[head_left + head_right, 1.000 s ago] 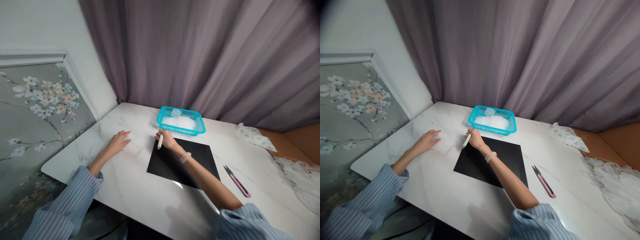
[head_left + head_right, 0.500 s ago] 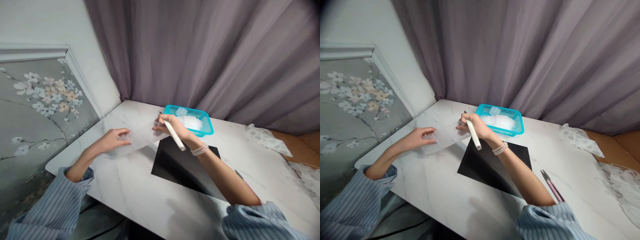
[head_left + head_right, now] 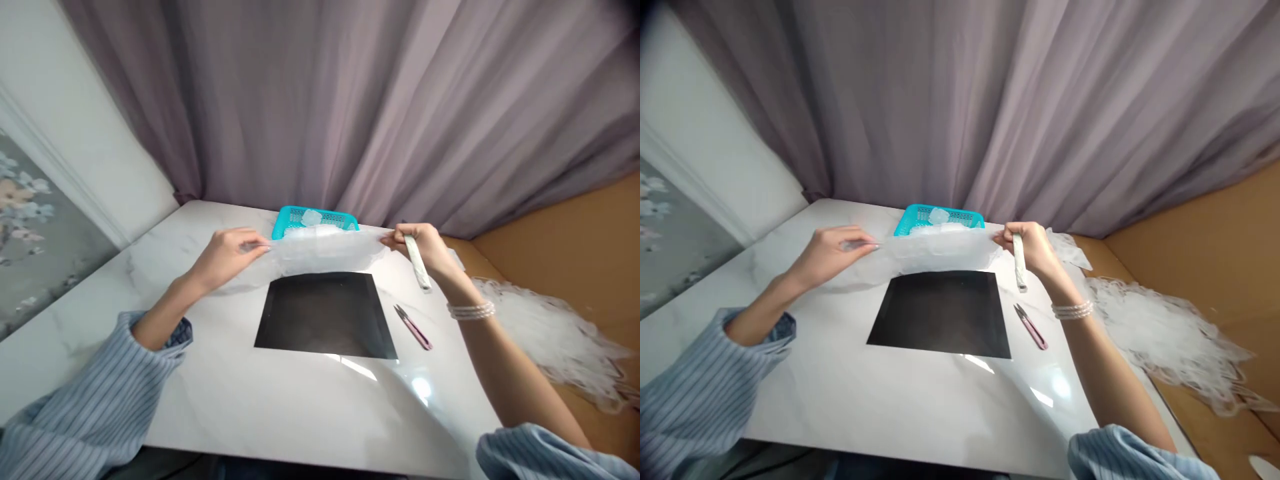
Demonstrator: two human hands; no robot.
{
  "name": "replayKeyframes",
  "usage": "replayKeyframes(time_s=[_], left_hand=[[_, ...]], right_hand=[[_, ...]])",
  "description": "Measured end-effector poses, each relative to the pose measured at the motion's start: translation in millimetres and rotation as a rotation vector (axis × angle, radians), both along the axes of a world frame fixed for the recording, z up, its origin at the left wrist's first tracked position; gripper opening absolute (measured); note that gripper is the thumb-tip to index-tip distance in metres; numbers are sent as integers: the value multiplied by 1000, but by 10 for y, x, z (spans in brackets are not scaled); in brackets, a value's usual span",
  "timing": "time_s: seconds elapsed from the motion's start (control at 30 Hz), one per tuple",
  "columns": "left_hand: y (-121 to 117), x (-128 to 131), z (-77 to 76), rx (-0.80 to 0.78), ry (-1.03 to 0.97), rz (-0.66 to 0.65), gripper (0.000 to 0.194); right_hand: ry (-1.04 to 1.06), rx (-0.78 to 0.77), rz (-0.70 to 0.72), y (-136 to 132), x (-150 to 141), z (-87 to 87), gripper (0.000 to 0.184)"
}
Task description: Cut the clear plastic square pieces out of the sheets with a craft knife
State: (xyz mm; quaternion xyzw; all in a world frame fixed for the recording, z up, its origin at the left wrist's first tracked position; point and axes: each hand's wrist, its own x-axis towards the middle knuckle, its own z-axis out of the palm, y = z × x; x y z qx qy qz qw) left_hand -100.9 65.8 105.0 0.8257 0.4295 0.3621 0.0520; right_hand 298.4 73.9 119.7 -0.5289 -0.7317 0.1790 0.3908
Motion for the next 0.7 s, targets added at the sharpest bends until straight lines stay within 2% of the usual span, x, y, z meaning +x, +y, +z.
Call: replayKeyframes(time_s=[0.07,0.17,0.27,0.33,0.4,0.43,0.47,0.53,0.57,0.63,0.7], left_hand=[[-111,172,-123,162,134,-105,18],[-511,351,-427,300,425,-279,18],[-1028,525,-741,311,673,-404,28],[-1311,648,-875,285,766,-485,21],[-1475,760,-919,230,804,-550,6],[-1503,811,-909,187,792,-572,5],[-1495,859,-884,137,766,-591,17],[-1380,960,-815,53,684,-606,34],[-1281,1019,-787,24,645,-602,37],[-1026,1159,-776,-7,600,-559,32],[-738,1311,-844,-28,570,-478,23]], right_hand=[[78,-105,5,-88,201,-205,53],[196,-332,51,-359,403,-578,51],[255,-513,69,-662,496,-913,50],[314,-558,42,-805,520,-1045,45],[436,-571,-1,-883,522,-1088,41],[504,-574,-18,-901,512,-1082,39],[561,-579,-27,-908,493,-1063,39],[600,-585,-27,-895,418,-1009,43],[584,-577,-31,-878,363,-984,46],[502,-512,-49,-822,218,-961,50],[394,-414,-63,-742,44,-992,48]])
